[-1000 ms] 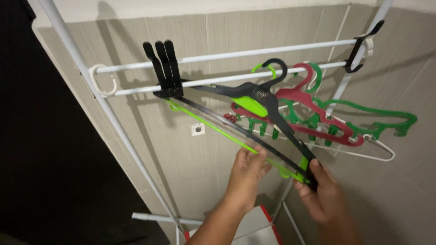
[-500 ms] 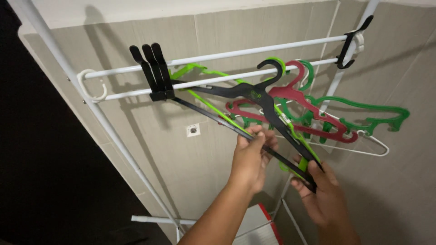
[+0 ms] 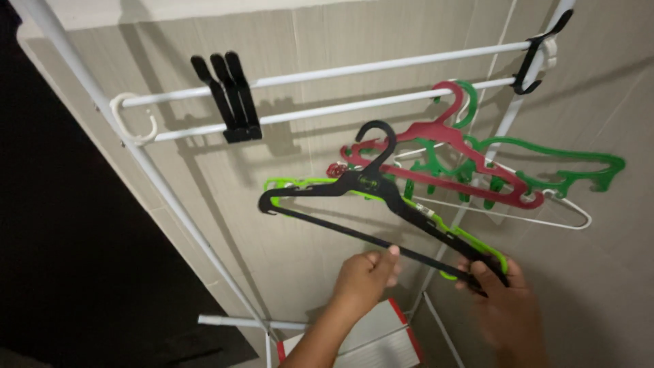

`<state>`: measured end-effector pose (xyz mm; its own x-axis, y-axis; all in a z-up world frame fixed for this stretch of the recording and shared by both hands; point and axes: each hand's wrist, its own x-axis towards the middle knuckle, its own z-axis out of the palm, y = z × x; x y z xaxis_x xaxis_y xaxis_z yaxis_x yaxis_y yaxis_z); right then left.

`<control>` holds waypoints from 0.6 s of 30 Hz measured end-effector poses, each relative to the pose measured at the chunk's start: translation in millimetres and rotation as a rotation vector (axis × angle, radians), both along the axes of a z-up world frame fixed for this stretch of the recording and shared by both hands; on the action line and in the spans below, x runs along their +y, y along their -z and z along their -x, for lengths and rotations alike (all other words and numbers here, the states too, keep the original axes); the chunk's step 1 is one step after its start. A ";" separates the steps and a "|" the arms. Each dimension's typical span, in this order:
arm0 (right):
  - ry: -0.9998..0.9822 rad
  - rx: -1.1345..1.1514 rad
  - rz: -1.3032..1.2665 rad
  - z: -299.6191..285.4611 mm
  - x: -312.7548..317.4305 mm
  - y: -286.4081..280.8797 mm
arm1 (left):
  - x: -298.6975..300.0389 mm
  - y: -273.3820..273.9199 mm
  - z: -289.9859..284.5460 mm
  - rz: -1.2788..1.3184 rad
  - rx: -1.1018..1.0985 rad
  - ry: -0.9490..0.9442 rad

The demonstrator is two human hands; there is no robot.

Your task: The person removes several white, green, black, and pink plastic hangers from a white metal clothes rack in a bathroom. They gather the hangers into a bundle in their hands and then hang the entire bundle back onto the rack.

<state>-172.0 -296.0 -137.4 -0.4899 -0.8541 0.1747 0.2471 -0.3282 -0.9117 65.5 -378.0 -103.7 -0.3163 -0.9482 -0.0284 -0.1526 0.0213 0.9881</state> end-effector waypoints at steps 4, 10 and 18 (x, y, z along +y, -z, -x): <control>0.007 0.036 -0.040 -7.6 4.3 -4.3 | 12.4 -30.8 -16.9 0.211 -0.247 -0.106; 0.020 0.163 -0.341 -10.8 13.7 0.5 | 11.7 -60.6 -41.4 1.022 -0.087 -0.574; -0.060 0.456 -0.351 27.7 18.8 25.5 | 6.3 -68.6 -48.5 0.287 -0.171 -0.366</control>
<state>-199.6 -277.2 -162.9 -0.3809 -0.9228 0.0577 -0.1875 0.0160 -0.9821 114.0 -371.6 -35.1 0.0252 -0.9735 0.2275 -0.3598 0.2035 0.9106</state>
